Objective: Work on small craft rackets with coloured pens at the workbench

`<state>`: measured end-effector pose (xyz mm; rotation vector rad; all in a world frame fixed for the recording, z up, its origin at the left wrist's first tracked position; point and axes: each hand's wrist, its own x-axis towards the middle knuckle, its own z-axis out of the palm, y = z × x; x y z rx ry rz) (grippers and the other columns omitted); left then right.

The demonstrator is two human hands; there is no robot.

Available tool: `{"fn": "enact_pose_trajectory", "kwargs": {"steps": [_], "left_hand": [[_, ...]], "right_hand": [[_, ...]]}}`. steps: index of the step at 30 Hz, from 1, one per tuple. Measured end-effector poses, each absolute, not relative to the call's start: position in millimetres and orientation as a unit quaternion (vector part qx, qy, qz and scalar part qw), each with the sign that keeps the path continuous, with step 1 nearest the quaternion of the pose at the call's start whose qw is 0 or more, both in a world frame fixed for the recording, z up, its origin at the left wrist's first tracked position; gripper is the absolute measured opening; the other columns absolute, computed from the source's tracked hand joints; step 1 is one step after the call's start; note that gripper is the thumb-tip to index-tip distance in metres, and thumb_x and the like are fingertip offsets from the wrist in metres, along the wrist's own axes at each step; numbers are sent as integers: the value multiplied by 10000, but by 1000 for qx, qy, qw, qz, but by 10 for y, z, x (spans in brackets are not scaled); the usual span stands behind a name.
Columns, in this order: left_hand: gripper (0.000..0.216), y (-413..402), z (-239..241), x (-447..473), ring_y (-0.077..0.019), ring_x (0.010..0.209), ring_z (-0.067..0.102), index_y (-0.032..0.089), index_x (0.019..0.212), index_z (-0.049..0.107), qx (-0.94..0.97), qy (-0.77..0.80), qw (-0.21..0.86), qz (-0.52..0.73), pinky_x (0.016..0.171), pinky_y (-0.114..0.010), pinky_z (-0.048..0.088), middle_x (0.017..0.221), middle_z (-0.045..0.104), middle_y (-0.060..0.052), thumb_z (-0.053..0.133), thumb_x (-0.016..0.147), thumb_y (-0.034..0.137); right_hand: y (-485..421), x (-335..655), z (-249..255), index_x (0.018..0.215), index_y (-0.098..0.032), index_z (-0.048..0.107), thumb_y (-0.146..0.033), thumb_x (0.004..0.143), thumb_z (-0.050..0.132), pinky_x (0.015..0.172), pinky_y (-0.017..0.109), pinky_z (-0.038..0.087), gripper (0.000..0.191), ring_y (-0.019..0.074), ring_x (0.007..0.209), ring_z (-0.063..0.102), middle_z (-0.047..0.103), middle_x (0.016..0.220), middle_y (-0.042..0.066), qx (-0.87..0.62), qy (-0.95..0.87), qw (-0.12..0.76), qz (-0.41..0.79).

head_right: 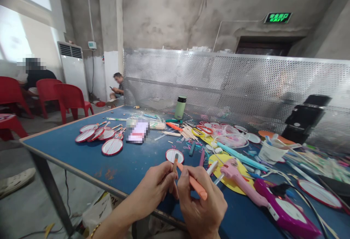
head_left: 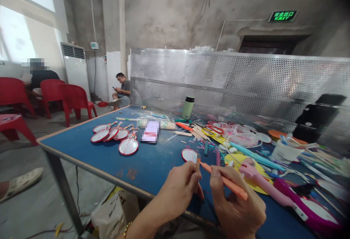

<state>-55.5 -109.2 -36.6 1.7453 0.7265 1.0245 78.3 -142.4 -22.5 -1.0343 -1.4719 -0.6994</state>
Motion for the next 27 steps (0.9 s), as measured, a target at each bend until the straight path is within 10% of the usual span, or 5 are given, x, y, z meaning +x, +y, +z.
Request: {"fn": "enact_pose_trajectory", "kwargs": {"steps": [27], "left_hand": [[243,-1101,-380,-556,-118,618,569,198,790,513,717,289,467,430,625,-214,401,662,624,14,434,981,325]], "right_hand": [[-1412,774,-228,803,-220,641,-193,920,592,535,175,470,129,72,507,620,666,639,-61,-430,-649,567,-269]]}}
